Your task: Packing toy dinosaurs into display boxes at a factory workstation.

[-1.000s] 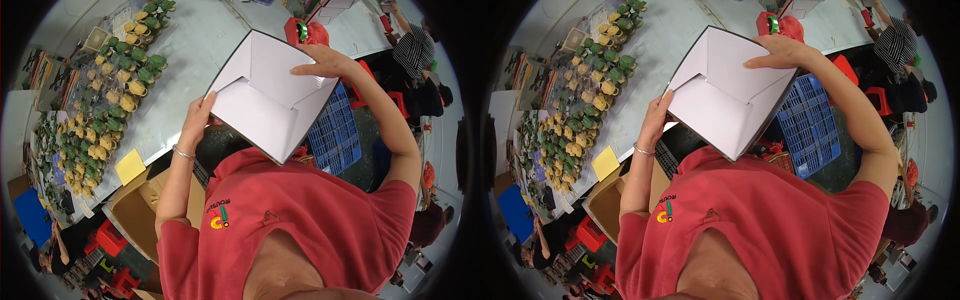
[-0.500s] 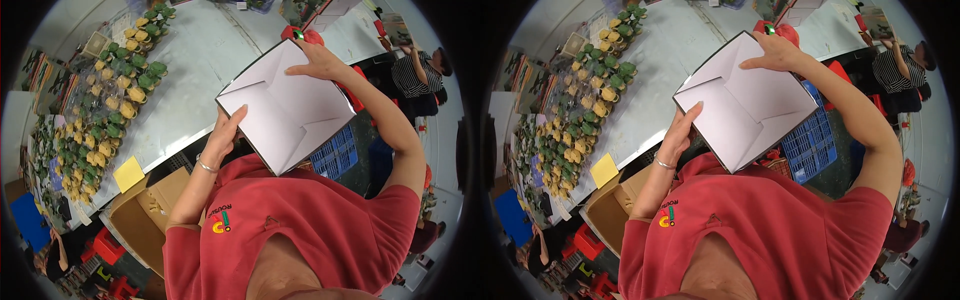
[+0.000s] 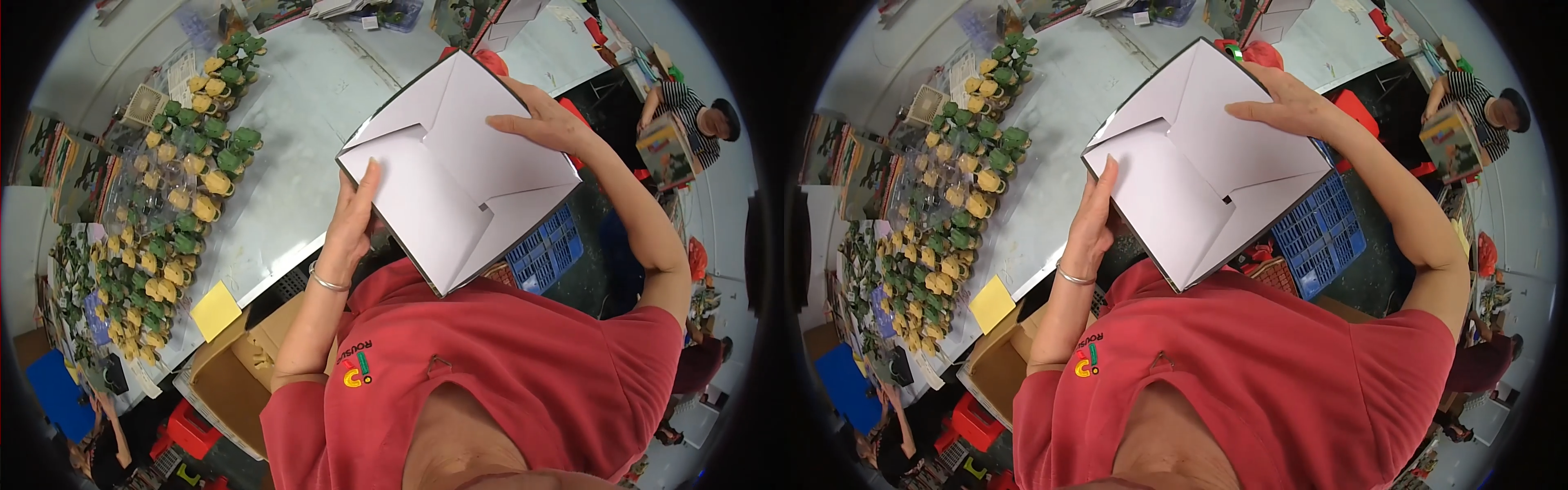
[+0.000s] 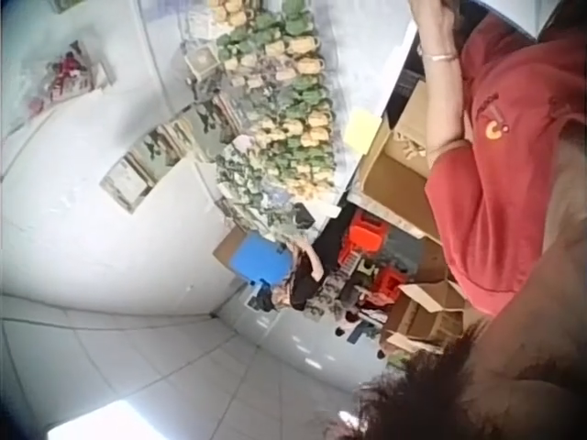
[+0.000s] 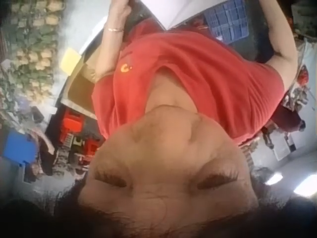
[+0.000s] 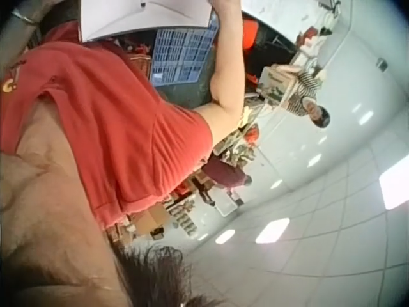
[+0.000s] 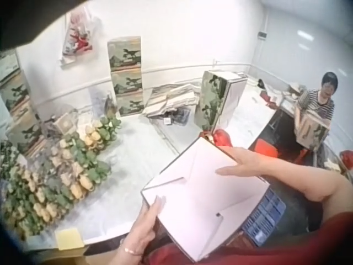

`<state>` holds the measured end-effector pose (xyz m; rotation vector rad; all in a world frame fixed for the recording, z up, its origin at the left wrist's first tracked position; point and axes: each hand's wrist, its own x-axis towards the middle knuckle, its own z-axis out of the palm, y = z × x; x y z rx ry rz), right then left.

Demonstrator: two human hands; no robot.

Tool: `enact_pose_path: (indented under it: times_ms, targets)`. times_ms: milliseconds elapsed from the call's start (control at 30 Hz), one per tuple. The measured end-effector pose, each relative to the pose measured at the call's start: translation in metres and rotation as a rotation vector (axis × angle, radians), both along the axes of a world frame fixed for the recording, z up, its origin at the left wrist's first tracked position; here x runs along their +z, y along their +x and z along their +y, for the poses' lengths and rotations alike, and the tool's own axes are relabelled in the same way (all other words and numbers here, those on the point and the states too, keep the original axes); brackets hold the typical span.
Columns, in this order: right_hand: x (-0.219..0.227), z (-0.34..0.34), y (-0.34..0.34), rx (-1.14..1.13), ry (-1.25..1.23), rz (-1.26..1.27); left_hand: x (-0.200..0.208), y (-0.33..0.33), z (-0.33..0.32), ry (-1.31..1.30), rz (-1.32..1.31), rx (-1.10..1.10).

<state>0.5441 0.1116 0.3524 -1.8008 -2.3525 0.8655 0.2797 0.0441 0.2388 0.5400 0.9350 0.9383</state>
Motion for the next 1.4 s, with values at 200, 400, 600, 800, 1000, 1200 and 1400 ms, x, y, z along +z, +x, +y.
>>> enact_pose_path:
  times_ms: [200, 400, 600, 800, 1000, 1200, 1400]
  targets:
    - [0.045, -0.004, -0.012, -0.002, 0.368, -0.053, 0.021, 0.006, 0.012, 0.41, 0.056, 0.13]
    - [0.045, 0.005, -0.034, -0.306, 0.701, 0.117, 0.051, 0.024, 0.014, 0.814, 0.446, 0.378]
    - [0.003, 0.027, -0.043, -0.322, 1.144, -0.007, 0.044, 0.027, 0.034, 0.747, 0.39, 0.339]
    - [0.03, 0.007, -0.054, -0.15, 0.78, -0.002, 0.018, 0.007, 0.057, 0.455, 0.175, 0.35]
    - [0.007, 0.029, -0.015, -0.008, 0.885, 0.067, 0.038, 0.003, 0.045, 0.376, 0.159, 0.129]
    - [0.003, 0.025, -0.057, -0.383, 0.768, -0.107, 0.006, 0.042, 0.063, 0.488, 0.265, 0.492]
    - [0.004, 0.03, -0.075, -0.276, 0.886, -0.26, -0.012, 0.043, 0.072, 0.367, 0.124, 0.51]
